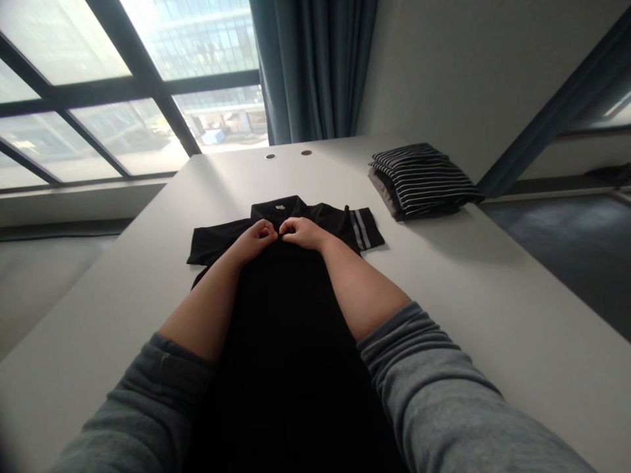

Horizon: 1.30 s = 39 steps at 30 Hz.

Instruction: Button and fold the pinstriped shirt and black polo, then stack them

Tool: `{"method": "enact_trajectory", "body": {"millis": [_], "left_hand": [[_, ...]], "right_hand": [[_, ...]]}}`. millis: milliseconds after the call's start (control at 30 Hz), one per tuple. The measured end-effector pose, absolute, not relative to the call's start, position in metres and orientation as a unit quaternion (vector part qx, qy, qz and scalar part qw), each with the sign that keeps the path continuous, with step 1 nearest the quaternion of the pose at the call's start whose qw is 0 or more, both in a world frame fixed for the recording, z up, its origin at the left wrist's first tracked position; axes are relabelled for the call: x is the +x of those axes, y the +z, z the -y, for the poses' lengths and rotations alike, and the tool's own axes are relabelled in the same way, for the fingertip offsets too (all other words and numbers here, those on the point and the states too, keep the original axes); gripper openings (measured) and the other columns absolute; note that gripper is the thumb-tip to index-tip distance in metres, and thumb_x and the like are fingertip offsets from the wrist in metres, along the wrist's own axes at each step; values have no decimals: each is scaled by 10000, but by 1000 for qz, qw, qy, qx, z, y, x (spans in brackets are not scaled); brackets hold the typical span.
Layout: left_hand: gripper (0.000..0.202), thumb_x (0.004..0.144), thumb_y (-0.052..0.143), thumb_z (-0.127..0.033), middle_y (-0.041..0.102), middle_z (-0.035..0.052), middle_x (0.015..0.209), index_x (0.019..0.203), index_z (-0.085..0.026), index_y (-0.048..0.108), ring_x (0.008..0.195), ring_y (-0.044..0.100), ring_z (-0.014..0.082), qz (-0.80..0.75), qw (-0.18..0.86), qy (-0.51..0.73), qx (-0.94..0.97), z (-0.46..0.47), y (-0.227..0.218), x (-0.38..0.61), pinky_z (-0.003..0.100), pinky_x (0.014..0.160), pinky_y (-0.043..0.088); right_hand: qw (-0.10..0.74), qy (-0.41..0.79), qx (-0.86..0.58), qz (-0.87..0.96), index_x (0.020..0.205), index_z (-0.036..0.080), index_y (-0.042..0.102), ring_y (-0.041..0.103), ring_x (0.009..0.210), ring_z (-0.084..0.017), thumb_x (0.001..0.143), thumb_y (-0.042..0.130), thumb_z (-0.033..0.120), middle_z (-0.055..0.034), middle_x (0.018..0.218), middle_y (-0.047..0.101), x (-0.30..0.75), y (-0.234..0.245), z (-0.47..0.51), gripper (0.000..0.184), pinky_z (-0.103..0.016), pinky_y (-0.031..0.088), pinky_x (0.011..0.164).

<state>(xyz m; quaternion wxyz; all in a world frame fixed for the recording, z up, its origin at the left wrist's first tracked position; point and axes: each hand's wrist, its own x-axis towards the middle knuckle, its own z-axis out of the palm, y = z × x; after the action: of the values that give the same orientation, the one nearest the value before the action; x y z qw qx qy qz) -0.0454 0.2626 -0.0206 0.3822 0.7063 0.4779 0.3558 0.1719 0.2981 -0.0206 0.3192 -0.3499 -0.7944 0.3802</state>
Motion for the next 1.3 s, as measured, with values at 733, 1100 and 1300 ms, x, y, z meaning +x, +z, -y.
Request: {"method": "enact_trajectory", "body": {"millis": [733, 1100, 1300], "left_hand": [[97, 794, 722, -286, 713, -9, 823, 820, -221, 654, 768, 606, 180, -509, 230, 281, 780, -252, -9, -40, 301, 702, 440], [118, 843, 712, -315, 749, 33, 927, 926, -231, 704, 823, 660, 218, -509, 163, 234, 812, -254, -14, -38, 324, 738, 471], [176, 834, 720, -373, 747, 15, 888, 942, -234, 727, 801, 661, 211, -521, 204, 242, 793, -254, -15, -42, 325, 747, 491]], "right_hand": [[259, 287, -363, 848, 832, 160, 766, 628, 825, -144, 793, 661, 119, -31, 945, 701, 169, -21, -298, 119, -254, 479, 792], [245, 272, -376, 851, 845, 159, 758, 647, 946, -169, 875, 621, 113, -50, 989, 712, 161, -28, -304, 147, -273, 485, 912], [280, 364, -386, 800, 976, 168, 764, 663, 888, -176, 898, 648, 210, -31, 941, 738, 170, -26, -303, 146, -291, 509, 855]]}}
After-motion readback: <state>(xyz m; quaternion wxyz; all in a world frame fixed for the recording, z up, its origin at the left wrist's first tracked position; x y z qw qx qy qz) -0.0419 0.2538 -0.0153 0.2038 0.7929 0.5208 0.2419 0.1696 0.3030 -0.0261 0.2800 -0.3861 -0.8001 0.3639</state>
